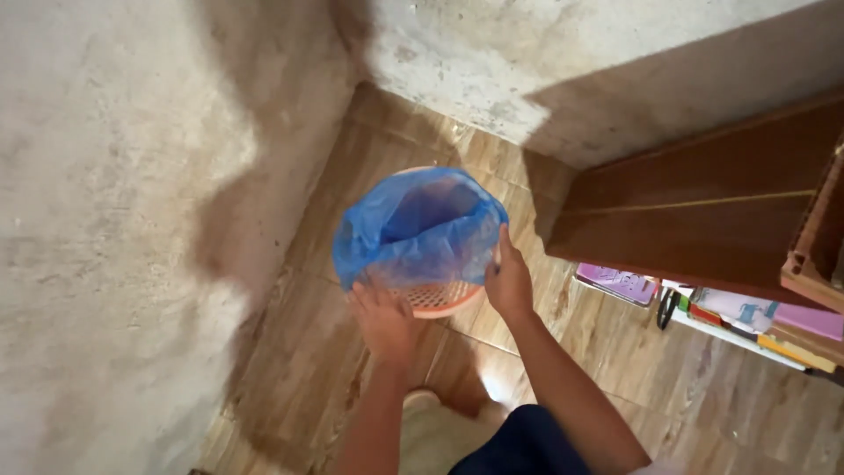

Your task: The person places a blue plastic bag into a small round trash bin and repeatedly adjusts the bag's edges to fit the rim. The bin is held in the hands and rotated while the bag is tucked and smoothed around the opening.

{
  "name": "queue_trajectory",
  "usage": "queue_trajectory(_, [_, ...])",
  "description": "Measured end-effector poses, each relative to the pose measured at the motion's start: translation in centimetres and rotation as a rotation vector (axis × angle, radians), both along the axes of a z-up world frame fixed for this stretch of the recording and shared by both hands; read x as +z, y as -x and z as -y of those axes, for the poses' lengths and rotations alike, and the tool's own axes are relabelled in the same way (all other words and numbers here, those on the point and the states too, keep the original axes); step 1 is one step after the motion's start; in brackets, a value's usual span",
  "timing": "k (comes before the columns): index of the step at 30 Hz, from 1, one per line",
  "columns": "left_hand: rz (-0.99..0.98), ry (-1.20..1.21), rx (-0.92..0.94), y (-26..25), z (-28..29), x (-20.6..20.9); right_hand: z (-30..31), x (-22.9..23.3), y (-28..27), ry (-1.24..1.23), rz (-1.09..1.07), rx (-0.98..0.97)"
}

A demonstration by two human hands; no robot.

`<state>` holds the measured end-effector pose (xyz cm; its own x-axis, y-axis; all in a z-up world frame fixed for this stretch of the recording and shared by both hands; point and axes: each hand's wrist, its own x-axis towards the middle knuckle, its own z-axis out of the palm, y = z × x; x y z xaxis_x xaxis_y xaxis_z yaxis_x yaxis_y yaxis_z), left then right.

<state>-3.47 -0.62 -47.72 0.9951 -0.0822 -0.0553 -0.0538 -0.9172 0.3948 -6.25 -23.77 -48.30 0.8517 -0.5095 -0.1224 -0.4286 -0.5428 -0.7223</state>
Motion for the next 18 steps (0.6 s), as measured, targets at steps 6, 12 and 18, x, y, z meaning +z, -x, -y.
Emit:
queue_trajectory(6, [0.017,0.313,-0.04,3.9,-1.1,-2.6,-1.0,-1.3,4.7,0.126,-0.136,-0.077])
queue_trajectory(12, [-0.115,0.356,-0.074,7.9,0.5,1.7,0.0,-2.2,11.8,0.208,-0.22,-0.19])
queue_trajectory(18, [-0.061,0.349,-0.206,16.1,0.7,0.3,0.9,-3.3,21.9,0.195,-0.102,-0.229])
